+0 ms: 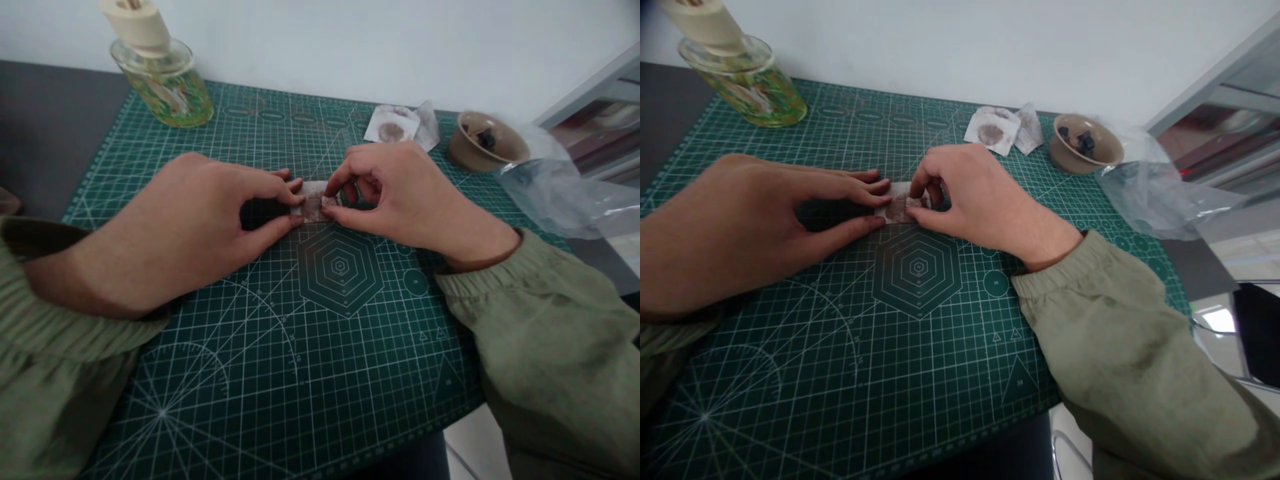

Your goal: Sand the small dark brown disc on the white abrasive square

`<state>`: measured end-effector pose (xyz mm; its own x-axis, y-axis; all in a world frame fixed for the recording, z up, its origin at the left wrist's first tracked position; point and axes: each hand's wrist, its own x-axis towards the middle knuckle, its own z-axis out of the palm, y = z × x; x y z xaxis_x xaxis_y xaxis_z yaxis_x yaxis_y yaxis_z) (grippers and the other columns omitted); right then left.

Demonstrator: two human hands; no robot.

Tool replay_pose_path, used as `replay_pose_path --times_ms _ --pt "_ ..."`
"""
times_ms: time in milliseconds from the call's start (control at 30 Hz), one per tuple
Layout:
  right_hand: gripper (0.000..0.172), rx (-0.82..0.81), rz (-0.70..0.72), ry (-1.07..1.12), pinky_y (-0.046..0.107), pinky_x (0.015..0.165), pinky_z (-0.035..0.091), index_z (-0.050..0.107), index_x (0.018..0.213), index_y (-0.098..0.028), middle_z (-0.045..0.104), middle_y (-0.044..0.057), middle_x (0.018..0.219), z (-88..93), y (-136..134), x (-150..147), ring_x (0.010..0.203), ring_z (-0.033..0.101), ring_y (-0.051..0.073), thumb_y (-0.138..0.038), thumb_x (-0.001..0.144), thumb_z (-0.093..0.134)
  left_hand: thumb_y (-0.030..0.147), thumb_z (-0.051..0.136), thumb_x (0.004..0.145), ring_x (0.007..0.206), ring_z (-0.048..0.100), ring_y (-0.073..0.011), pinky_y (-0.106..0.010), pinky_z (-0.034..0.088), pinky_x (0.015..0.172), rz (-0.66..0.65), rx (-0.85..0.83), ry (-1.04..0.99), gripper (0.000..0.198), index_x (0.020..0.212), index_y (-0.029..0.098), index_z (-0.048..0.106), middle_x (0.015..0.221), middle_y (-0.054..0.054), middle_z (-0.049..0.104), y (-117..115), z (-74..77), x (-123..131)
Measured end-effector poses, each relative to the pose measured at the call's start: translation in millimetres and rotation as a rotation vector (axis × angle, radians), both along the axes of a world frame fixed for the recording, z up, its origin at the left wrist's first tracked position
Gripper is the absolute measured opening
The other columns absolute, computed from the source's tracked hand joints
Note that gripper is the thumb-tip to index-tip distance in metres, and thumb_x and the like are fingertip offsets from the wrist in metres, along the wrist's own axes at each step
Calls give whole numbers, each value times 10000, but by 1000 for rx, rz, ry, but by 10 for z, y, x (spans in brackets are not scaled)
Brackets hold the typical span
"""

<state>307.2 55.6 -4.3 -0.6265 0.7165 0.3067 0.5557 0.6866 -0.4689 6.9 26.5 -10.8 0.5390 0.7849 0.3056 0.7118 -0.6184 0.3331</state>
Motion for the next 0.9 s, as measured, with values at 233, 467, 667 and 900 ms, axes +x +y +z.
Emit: replay_pose_path --times_ms 233,467,667,900 --pt "252 -51 23 12 489 878 606 879 982 -296 707 31 787 16 -2 -39 824 726 264 -514 1077 963 702 636 1157 1234 965 -458 -704 703 1277 21 -43 1 527 1403 399 990 1418 1 976 24 7 -10" --pt "176 -81 -11 53 477 880 609 848 947 -310 755 25 825 7 -24 -46 823 734 263 -394 1031 978 745 699 1143 1256 959 -430 -624 715 1270 11 -35 -33 463 1342 443 988 1414 26 981 39 -17 -24" --pt "172 -49 -76 39 486 894 586 827 932 -301 734 27 819 22 -58 -56 871 771 294 -371 1013 962 718 704 1156 1279 966 -441 -631 736 1250 -12 -12 -35 451 1342 429 997 1455 23 970 43 -34 -22" --pt "92 -43 -69 -1 436 853 569 854 974 -267 769 19 850 17 -61 -75 844 748 247 -328 1001 918 602 755 1164 1362 952 -439 -646 749 1299 -77 -1 -76 336 1342 461 1002 1471 59 957 40 -48 -43"
